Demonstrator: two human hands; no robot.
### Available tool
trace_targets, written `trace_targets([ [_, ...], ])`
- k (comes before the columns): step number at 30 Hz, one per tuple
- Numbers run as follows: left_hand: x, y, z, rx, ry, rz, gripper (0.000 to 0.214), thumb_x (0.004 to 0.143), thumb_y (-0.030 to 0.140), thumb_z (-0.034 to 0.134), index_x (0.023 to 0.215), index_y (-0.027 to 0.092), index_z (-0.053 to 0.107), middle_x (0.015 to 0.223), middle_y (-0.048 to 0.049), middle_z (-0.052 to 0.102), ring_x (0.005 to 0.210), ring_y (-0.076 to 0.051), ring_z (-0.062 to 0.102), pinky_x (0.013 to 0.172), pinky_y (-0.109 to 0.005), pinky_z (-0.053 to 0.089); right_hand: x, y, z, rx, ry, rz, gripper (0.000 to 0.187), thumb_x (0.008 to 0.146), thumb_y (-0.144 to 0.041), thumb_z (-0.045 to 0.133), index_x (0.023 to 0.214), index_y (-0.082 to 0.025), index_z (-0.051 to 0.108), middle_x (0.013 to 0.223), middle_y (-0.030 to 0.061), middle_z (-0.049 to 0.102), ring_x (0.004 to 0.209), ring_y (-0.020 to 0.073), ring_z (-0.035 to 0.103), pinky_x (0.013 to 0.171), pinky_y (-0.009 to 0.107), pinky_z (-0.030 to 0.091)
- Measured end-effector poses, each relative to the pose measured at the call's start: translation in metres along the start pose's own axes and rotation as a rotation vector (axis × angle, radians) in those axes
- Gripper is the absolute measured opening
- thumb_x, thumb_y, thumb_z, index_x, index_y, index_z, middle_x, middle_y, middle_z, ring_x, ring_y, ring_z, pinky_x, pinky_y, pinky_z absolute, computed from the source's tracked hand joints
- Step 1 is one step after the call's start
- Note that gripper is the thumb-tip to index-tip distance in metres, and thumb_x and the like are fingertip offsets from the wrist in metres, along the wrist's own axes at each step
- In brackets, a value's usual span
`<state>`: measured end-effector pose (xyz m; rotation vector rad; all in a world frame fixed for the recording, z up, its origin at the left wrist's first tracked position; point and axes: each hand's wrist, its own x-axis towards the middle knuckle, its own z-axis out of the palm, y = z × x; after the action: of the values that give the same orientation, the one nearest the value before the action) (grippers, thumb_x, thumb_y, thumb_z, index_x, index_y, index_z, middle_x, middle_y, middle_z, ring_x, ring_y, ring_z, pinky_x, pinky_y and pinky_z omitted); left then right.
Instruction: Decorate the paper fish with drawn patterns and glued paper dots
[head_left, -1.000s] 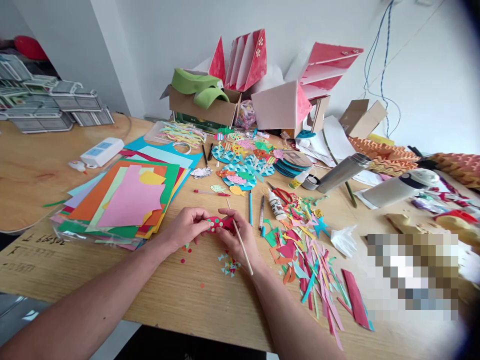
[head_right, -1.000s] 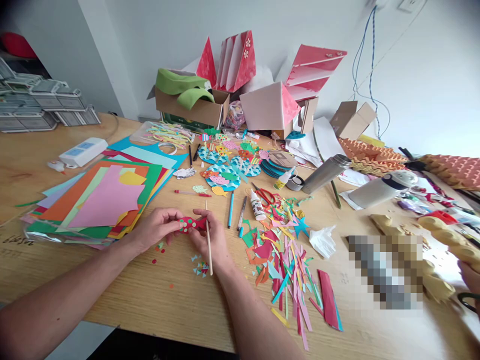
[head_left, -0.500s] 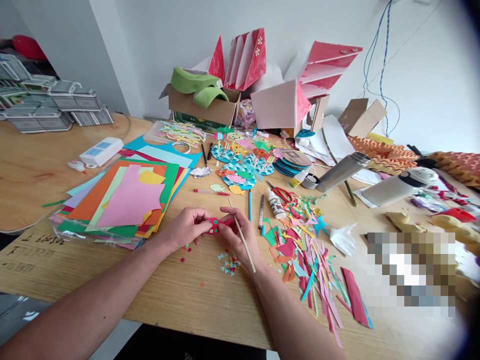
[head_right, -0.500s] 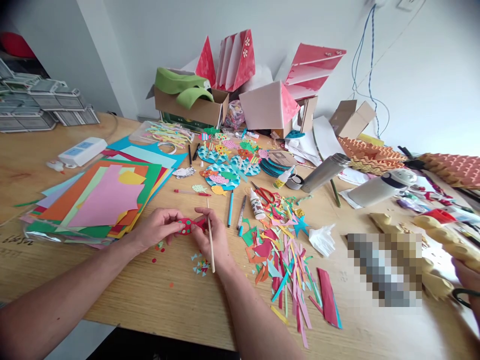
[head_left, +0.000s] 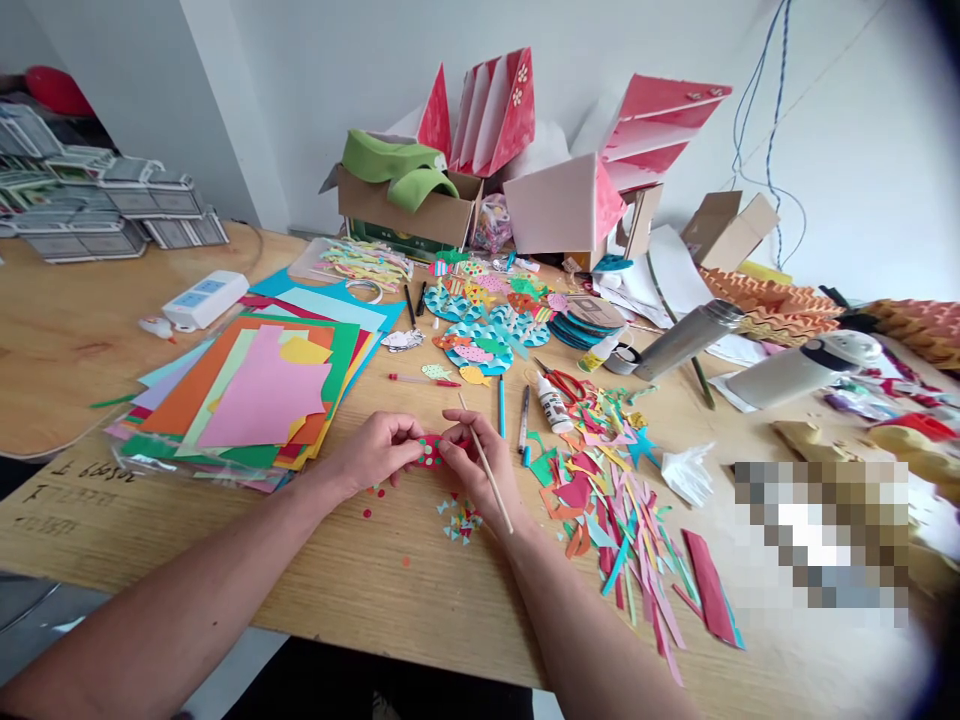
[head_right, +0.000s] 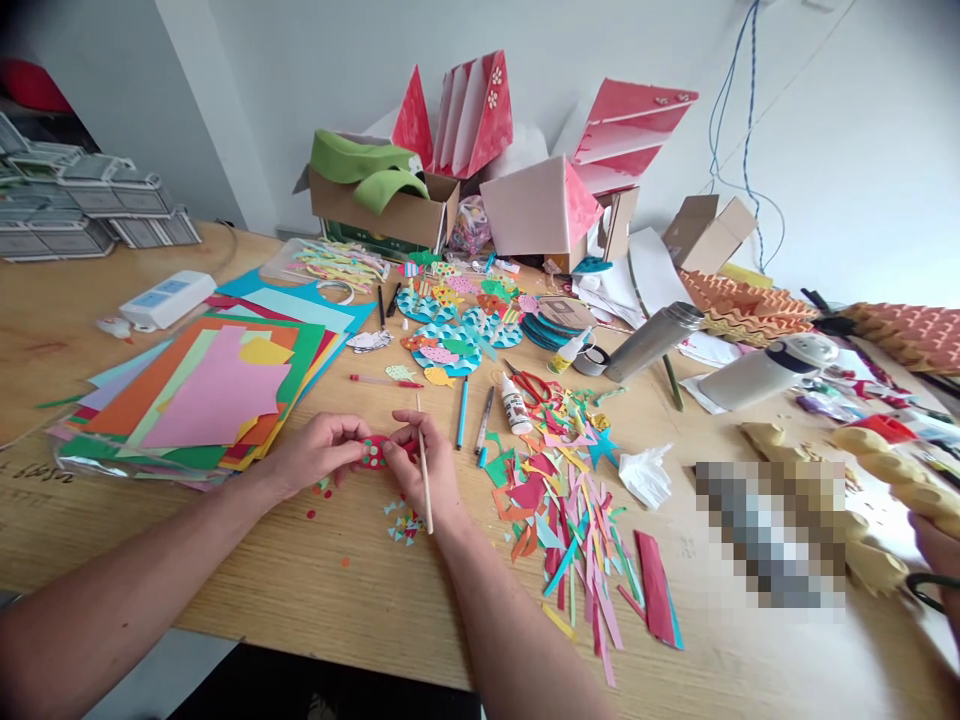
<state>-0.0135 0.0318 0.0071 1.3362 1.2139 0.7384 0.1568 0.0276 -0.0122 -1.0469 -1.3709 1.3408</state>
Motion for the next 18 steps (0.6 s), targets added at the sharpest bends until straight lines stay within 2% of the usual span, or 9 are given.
trace_targets([
  [4,-0.0004,-0.0001,0.0,-0.022,-0.027,-0.011,0.021,0.065,0.037,0.061,0.069,0.017,0.061,0.056,0.0031,0.054,0.049,-0.011,0.05,0.037,-0.02,0.043,0.0006,0.0011,0.0013,-0.004,0.016,0.003,0.038,0.074,-0.032,0.068,0.108,-0.018,0.055,0.068,-0.0041,0.057,0.055,0.0112,0.048,0.052,0.025,0.035],
  [14,0.0003,0.0016,-0.0016,-0.086,0.071,-0.028,0.02,0.062,0.037,0.063,0.066,0.017,0.06,0.057,0.0006,0.059,0.05,-0.011,0.053,0.035,-0.018,0.041,0.001,-0.0003,-0.0031,-0.01,0.12,-0.038,0.033,0.077,-0.033,0.067,0.105,-0.02,0.057,0.073,-0.0021,0.062,0.064,0.0134,0.054,0.063,0.028,0.041],
  [18,0.0007,0.0018,-0.0027,-0.092,0.088,-0.029,0.021,0.062,0.038,0.064,0.067,0.017,0.06,0.059,0.0,0.06,0.053,-0.012,0.054,0.034,-0.018,0.041,0.0027,0.0015,-0.004,-0.012,0.165,-0.037,0.032,0.076,-0.035,0.068,0.103,-0.021,0.056,0.072,-0.0014,0.064,0.062,0.0139,0.054,0.061,0.028,0.041],
])
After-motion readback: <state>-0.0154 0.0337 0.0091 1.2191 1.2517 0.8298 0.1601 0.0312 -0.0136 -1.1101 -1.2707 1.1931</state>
